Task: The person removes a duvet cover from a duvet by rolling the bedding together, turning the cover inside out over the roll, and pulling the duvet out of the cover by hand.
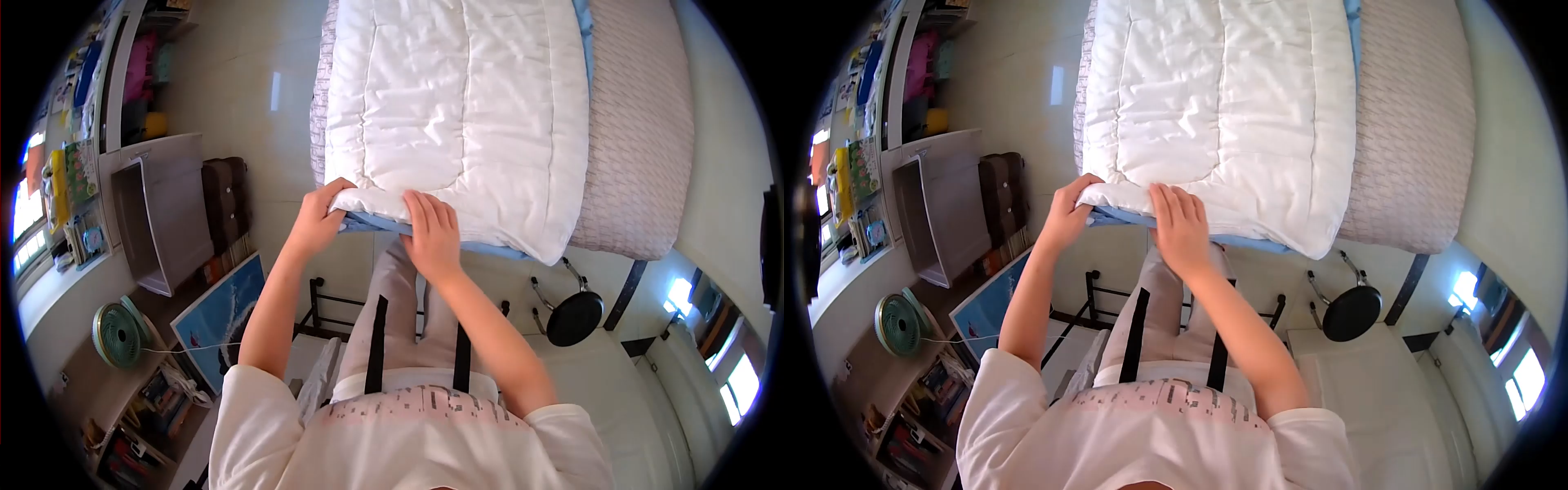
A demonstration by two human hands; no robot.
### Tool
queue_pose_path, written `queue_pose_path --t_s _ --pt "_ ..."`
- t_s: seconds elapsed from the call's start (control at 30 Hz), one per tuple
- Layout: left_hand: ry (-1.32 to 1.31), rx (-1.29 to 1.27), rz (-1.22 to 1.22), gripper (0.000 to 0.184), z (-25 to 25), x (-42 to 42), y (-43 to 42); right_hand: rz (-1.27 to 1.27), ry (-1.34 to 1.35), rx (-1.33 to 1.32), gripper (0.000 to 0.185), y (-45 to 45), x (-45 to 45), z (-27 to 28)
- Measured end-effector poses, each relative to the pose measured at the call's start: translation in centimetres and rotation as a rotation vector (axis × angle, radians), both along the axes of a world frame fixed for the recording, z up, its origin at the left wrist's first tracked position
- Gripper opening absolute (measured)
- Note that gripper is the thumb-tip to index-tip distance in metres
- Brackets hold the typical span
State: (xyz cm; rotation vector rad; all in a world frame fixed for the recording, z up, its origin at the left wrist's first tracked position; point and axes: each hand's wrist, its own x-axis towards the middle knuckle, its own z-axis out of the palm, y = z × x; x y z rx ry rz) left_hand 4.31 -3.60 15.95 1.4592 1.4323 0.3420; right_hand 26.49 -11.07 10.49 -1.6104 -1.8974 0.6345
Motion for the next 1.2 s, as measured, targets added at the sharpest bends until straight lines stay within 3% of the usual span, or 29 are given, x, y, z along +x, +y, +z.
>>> queue_pose_path --t_s 0.13,0.23,0.27,0.33,0.5,0.57,0.63,0.7,0.77,0.93,1.03,1.07,1.13,1.17,1.2 --pt "-0.004 -0.048 0.096 0.036 1.6 0.2 -0.5 -0.034 -0.055 0.054 0.059 0.3 1.8 -2.0" --pt "0.096 0.16 0.0 0.043 0.9 -1.1 -1.5 -0.129 -0.223 0.028 0.051 -2.0 8.6 -3.8" --pt "0.085 0.166 -0.009 0.043 0.4 -1.5 -2.1 -0.19 -0.271 -0.01 0.052 -3.3 11.4 -4.7" --pt "0.213 0.416 -0.094 0.046 -1.2 -2.0 -3.8 -0.304 -0.397 -0.066 0.052 -6.5 17.6 -6.8" --pt "0.26 0.478 -0.062 0.045 -6.3 -2.3 -7.4 -0.445 -0.574 0.003 0.05 -11.5 26.3 -7.2" --pt "0.373 0.454 -0.081 0.042 -7.4 -2.6 -8.7 -0.535 -0.318 -0.15 0.045 -12.7 27.8 -6.8" --pt "0.369 0.375 -0.03 0.037 -7.3 -3.1 -8.2 -0.605 -0.206 -0.105 0.036 -12.2 28.2 -7.6" --pt "0.355 0.292 0.018 0.032 -6.7 -3.1 -7.6 -0.821 -0.041 -0.295 0.024 -11.9 29.4 -7.0" --pt "0.422 0.024 0.133 0.027 -5.8 -3.0 -6.6 -0.85 0.082 -0.27 0.018 -11.3 30.1 -6.8" --pt "0.298 0.063 0.255 0.037 -10.0 -3.8 -4.2 -1.109 0.766 -0.6 0.017 -7.3 31.8 -8.2" --pt "0.231 0.208 0.37 0.04 -12.9 -5.1 -1.0 -1.069 0.808 -0.478 0.026 -3.3 31.9 -7.7" --pt "0.187 0.146 0.472 0.037 -13.5 -5.4 0.0 -1.067 0.81 -0.469 0.026 -1.8 32.0 -7.0" --pt "0.152 0.084 0.581 0.034 -11.2 -3.7 1.8 -1.02 0.783 -0.566 0.03 0.6 32.5 -6.3" --pt "0.276 0.217 0.538 0.028 -10.6 -2.4 2.2 -1.006 0.785 -0.568 0.03 1.7 32.9 -6.8" --pt "0.406 0.345 0.491 0.024 -9.9 -1.6 2.1 -0.896 0.586 -0.464 0.031 2.0 33.5 -8.5"
